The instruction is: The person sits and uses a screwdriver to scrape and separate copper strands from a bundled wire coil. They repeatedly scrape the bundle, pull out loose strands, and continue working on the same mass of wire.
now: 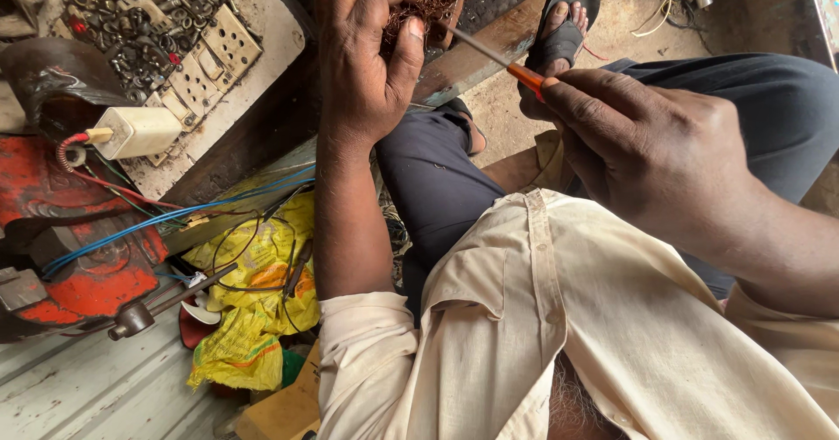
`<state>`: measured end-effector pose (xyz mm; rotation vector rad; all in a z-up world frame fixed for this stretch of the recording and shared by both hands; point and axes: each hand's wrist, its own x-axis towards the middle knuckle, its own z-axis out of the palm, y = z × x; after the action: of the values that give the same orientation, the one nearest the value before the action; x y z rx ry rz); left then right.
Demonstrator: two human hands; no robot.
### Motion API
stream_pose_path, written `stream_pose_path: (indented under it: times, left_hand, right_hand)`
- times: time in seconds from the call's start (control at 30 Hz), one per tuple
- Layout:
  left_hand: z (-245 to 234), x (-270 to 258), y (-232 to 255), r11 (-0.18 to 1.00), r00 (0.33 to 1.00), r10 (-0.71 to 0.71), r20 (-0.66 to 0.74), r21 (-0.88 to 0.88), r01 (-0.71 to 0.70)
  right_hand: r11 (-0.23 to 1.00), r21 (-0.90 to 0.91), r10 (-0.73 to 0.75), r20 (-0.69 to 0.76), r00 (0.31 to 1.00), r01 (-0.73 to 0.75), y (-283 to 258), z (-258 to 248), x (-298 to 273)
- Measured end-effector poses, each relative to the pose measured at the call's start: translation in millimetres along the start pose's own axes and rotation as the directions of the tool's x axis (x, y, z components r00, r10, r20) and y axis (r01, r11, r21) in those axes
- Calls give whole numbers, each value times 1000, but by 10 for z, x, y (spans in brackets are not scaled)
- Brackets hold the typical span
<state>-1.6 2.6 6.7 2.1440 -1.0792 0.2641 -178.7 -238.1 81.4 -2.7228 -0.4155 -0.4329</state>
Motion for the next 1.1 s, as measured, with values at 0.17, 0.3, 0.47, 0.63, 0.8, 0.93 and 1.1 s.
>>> stream_pose_path:
  times: [0.17, 0.3, 0.47, 0.63, 0.8, 0.93, 1.1]
  left_hand:
    - [20, 3, -20, 999, 999, 41, -20, 15, -41]
    - [34, -5, -43, 1000, 1000, 5, 1, -16, -5]
    - [1, -16, -8, 1000, 1000, 22, -3, 9, -22]
    - [-19, 5, 14, 1000, 1000, 19, 0, 1, -19]
    - [-24, -21, 30, 1000, 1000, 1, 11, 18, -1]
    - [-15, 32, 47, 998, 998, 55, -18, 27, -55]
    - [-12, -31, 11, 999, 1000, 6, 6, 35, -6]
  right_hand:
    - [1000, -2, -17, -17, 1000, 17, -44, -14, 51]
    - [997, -75, -28, 46, 999, 32, -112, -53, 93]
    - [935, -335, -88, 106, 990, 119, -257, -77, 147]
    - [944, -309, -87, 110, 990, 117, -367, -73, 202]
    - [950, -296, -87, 46, 995, 97, -402, -34, 194]
    - [972, -230, -26, 59, 998, 39, -387, 61, 167]
    - [993, -116, 3, -12, 1000, -4, -315, 232, 12]
